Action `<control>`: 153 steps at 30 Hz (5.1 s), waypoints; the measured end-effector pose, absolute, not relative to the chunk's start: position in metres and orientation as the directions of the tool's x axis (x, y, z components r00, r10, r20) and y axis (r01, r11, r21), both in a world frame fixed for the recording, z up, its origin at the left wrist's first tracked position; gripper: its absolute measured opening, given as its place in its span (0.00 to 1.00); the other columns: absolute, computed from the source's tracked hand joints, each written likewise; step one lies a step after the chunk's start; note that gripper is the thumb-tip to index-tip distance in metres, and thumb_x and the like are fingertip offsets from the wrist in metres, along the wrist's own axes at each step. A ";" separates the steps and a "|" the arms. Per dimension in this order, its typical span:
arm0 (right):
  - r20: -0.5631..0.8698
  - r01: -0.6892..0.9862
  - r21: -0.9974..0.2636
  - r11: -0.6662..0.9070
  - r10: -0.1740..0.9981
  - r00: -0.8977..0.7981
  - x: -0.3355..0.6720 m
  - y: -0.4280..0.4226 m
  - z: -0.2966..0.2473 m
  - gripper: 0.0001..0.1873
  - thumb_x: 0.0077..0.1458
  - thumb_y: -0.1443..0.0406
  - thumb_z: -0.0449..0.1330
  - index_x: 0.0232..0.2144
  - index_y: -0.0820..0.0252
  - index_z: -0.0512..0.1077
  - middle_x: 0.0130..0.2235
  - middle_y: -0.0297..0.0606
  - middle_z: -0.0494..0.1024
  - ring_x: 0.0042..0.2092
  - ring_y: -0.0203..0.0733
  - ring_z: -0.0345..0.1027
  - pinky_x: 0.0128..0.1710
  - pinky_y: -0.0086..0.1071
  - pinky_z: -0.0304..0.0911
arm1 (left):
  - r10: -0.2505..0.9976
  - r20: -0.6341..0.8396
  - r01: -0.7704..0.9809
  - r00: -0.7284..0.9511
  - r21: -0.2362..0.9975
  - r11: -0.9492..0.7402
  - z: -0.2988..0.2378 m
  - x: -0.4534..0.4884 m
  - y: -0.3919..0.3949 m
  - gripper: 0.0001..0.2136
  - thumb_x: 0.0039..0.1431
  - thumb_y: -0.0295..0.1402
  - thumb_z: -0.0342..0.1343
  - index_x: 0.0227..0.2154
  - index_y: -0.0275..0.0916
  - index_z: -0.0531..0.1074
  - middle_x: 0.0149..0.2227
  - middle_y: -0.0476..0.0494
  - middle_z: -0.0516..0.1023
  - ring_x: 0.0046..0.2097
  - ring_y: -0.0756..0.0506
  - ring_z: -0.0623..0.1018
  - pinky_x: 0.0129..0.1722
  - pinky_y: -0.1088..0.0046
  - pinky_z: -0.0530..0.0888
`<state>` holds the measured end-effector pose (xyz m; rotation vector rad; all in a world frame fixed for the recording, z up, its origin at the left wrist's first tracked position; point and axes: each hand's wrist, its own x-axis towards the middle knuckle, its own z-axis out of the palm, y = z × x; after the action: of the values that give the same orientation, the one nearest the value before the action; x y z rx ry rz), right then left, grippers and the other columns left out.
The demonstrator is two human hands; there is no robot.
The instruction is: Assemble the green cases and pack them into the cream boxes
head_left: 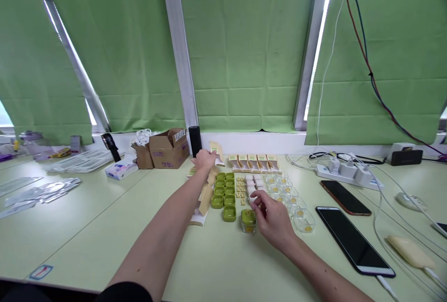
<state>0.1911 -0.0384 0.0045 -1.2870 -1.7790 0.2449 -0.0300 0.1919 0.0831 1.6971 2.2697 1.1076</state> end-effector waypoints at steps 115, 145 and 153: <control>0.189 -0.572 -0.820 0.001 0.945 -0.269 0.197 -0.023 0.011 0.17 0.54 0.58 0.73 0.43 0.58 0.79 0.44 0.43 0.85 0.43 0.46 0.80 0.46 0.40 0.73 | 0.746 0.603 0.312 0.282 0.678 -0.666 0.022 0.003 0.014 0.15 0.64 0.39 0.62 0.52 0.43 0.81 0.47 0.36 0.78 0.56 0.37 0.74 0.59 0.54 0.73; 0.413 -0.176 -0.893 0.414 0.910 0.043 0.189 -0.020 -0.004 0.25 0.47 0.62 0.74 0.49 0.51 0.74 0.48 0.38 0.75 0.49 0.45 0.74 0.48 0.40 0.75 | 0.819 0.547 -0.146 0.175 0.837 -0.527 0.025 0.009 0.018 0.09 0.55 0.40 0.70 0.33 0.39 0.84 0.43 0.36 0.84 0.49 0.38 0.81 0.51 0.62 0.77; 0.466 0.106 -0.880 0.463 0.885 -0.001 0.188 -0.026 0.001 0.25 0.52 0.65 0.67 0.53 0.50 0.71 0.54 0.41 0.75 0.54 0.49 0.71 0.51 0.42 0.72 | 0.798 0.579 0.049 0.167 0.804 -0.593 0.026 0.011 0.008 0.06 0.61 0.34 0.63 0.31 0.40 0.75 0.42 0.38 0.83 0.47 0.41 0.81 0.49 0.64 0.76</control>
<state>0.1885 -0.0264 0.0007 -0.9255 -1.4562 0.7768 0.0106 0.0082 0.0260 1.8020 0.8042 1.4834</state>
